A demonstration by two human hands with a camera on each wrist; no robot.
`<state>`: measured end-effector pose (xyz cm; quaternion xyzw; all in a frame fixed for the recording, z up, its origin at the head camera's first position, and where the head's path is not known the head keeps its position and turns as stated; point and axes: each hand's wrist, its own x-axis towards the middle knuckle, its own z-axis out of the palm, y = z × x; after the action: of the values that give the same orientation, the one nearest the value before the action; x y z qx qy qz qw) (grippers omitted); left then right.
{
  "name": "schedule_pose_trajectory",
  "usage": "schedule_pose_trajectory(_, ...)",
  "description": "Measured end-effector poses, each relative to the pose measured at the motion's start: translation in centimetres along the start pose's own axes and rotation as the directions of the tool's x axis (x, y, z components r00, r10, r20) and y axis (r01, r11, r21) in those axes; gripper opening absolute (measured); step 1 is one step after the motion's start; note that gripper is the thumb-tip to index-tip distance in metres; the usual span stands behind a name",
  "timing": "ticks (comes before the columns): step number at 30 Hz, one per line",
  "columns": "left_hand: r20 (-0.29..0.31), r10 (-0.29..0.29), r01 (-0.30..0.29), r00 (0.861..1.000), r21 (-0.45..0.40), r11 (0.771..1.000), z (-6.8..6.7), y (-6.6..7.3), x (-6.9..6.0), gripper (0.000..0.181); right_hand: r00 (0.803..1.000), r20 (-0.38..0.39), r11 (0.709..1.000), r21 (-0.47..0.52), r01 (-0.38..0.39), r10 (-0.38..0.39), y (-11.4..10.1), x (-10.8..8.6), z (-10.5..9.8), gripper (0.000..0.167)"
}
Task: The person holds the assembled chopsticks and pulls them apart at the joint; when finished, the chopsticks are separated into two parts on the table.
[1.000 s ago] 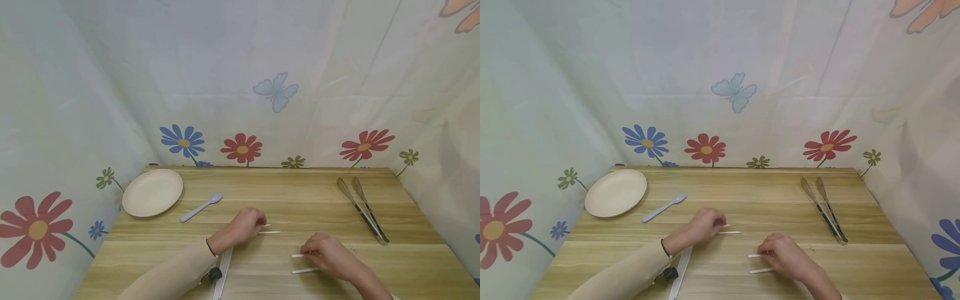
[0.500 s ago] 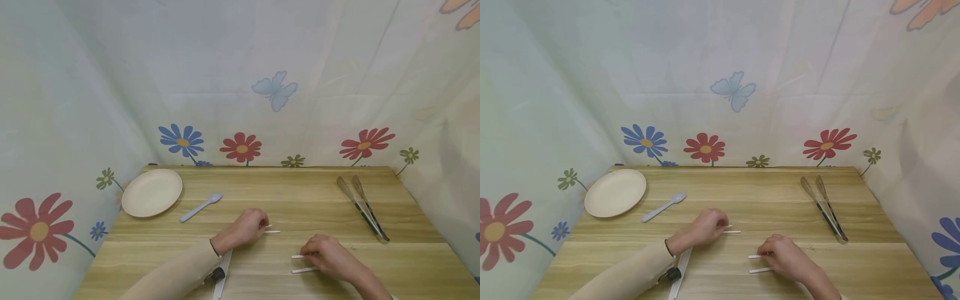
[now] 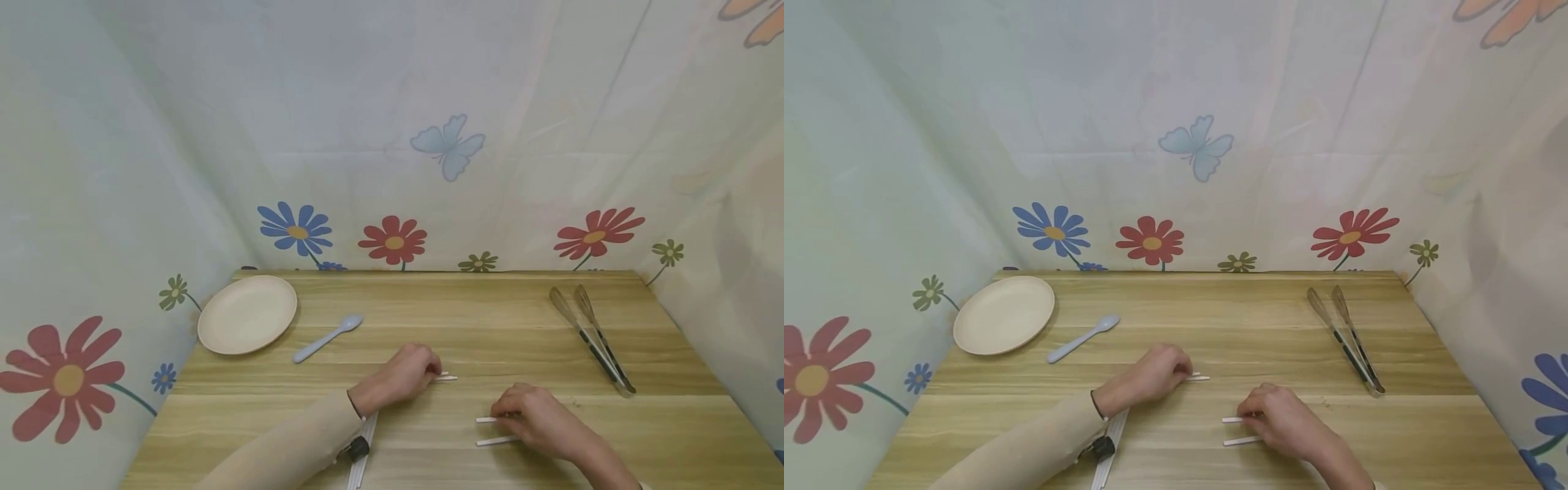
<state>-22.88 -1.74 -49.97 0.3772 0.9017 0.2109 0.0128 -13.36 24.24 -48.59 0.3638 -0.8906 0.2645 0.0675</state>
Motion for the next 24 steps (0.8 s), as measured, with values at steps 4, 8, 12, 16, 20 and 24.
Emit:
schedule_pose_trajectory(4,0.008,0.001,-0.001,1.0,0.024,1.0,-0.06,0.09,0.17,0.01,1.0,0.002,1.0,0.001,-0.007,0.007,0.0,-0.07,0.01,0.018)
schedule_pose_trajectory(8,0.014,-0.009,0.008,1.0,0.042,0.999,0.02,0.1,0.3,0.011,1.0,-0.001,1.0,-0.002,-0.005,0.005,0.02,-0.11,0.01,0.018)
schedule_pose_trajectory(12,0.024,-0.019,0.018,1.0,0.043,0.999,0.17,0.08,0.38,0.012,1.0,0.004,1.0,-0.001,-0.009,0.009,0.0,-0.13,-0.03,0.017)
schedule_pose_trajectory(16,0.037,-0.02,0.019,0.999,0.038,0.999,0.21,0.07,0.4,0.012,1.0,0.006,1.0,0.003,-0.007,0.007,-0.05,-0.14,-0.1,0.017)
schedule_pose_trajectory(20,0.049,-0.018,0.015,0.999,0.051,0.999,0.29,0.07,0.41,0.011,1.0,0.006,1.0,0.005,-0.004,0.004,-0.08,-0.13,-0.15,0.017)
schedule_pose_trajectory(24,0.057,-0.01,0.007,0.998,0.06,0.998,0.39,0.13,0.44,0.011,1.0,0.008,1.0,0.001,-0.007,0.007,0.02,-0.16,-0.14,0.016)
